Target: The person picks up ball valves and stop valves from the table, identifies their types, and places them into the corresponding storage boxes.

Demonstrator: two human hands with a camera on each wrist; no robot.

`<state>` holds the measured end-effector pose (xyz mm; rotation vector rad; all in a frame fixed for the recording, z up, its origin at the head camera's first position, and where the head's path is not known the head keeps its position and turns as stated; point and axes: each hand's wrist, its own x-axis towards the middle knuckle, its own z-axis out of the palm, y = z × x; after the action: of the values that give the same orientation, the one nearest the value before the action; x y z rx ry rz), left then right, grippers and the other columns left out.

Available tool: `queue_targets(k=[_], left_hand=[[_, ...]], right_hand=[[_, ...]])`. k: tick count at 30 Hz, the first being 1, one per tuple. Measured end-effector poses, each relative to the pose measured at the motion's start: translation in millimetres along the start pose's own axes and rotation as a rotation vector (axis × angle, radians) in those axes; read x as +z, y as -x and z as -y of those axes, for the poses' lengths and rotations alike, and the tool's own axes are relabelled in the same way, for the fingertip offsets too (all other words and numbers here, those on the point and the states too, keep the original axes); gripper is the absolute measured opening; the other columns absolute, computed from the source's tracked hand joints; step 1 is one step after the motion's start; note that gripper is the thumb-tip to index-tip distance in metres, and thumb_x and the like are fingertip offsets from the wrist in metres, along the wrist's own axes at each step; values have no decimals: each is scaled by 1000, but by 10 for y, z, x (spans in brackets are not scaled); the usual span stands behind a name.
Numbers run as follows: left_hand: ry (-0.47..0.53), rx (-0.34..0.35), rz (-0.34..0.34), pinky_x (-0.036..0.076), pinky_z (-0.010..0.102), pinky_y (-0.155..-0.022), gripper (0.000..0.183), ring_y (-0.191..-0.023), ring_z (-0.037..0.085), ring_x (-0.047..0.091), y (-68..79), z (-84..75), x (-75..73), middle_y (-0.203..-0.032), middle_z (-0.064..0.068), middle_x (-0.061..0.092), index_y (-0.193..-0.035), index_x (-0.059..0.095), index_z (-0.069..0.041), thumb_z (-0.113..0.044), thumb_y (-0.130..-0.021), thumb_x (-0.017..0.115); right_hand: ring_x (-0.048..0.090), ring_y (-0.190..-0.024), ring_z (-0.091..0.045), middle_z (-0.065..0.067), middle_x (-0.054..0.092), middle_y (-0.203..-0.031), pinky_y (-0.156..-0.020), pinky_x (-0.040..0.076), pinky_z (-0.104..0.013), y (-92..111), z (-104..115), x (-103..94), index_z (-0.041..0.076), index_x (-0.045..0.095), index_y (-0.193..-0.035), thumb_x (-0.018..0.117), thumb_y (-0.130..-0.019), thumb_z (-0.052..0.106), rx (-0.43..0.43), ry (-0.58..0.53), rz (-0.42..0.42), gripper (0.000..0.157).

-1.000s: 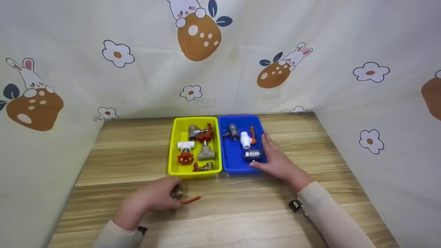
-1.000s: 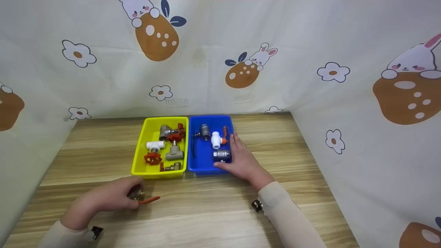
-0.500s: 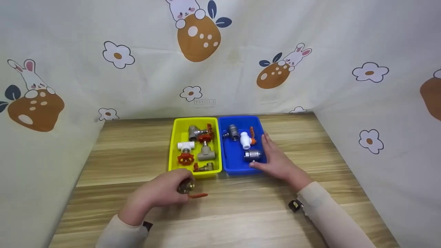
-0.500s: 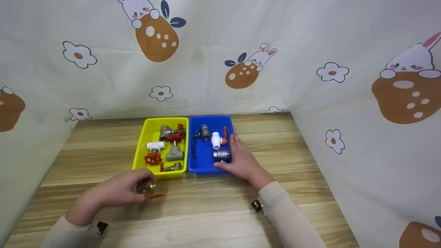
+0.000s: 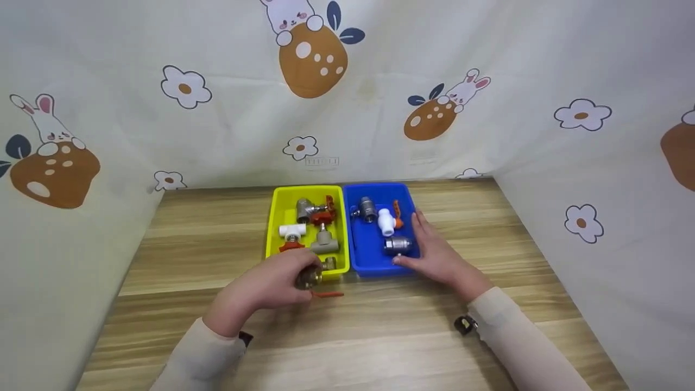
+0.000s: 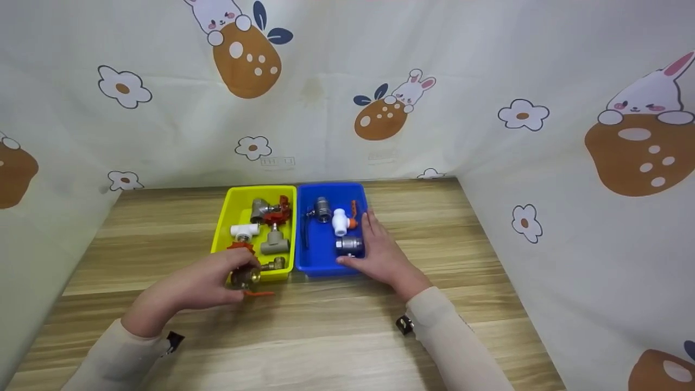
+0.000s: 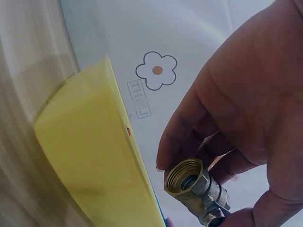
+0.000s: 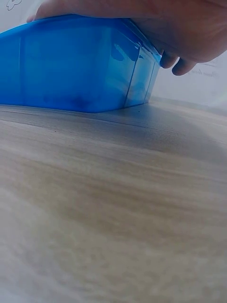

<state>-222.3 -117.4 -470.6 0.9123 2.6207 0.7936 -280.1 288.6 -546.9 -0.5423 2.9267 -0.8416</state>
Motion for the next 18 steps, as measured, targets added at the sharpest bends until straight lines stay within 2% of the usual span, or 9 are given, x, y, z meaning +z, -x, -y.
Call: queue_targets(k=[7, 14, 18], left_hand=[[-59, 25, 20, 55, 47, -107, 50, -109, 21, 61, -170, -78, -30, -126, 0, 69, -136, 69, -12, -21, -91, 89], [-132, 88, 22, 56, 41, -100, 46, -104, 20, 60, -369, -151, -71, -114, -4, 64, -130, 68, -15, -22, -91, 89], [-157, 99, 36, 55, 41, -103, 47, -106, 19, 59, -473, -184, -77, -116, -4, 65, -133, 68, -16, -25, -92, 90]], right_hand=[[12, -168, -46, -20, 0, -185, -132, 20, -63, 0, 6, 2, 0, 8, -176, 78, -94, 68, 4, 8, 3, 128], [10, -168, -46, -18, -2, -185, -132, 19, -66, 5, 36, -8, 1, 7, -176, 79, -96, 62, 35, -1, 19, 124], [9, -168, -45, -15, -4, -186, -132, 19, -66, 12, 42, -8, 3, 5, -177, 78, -96, 63, 44, -3, 22, 124]])
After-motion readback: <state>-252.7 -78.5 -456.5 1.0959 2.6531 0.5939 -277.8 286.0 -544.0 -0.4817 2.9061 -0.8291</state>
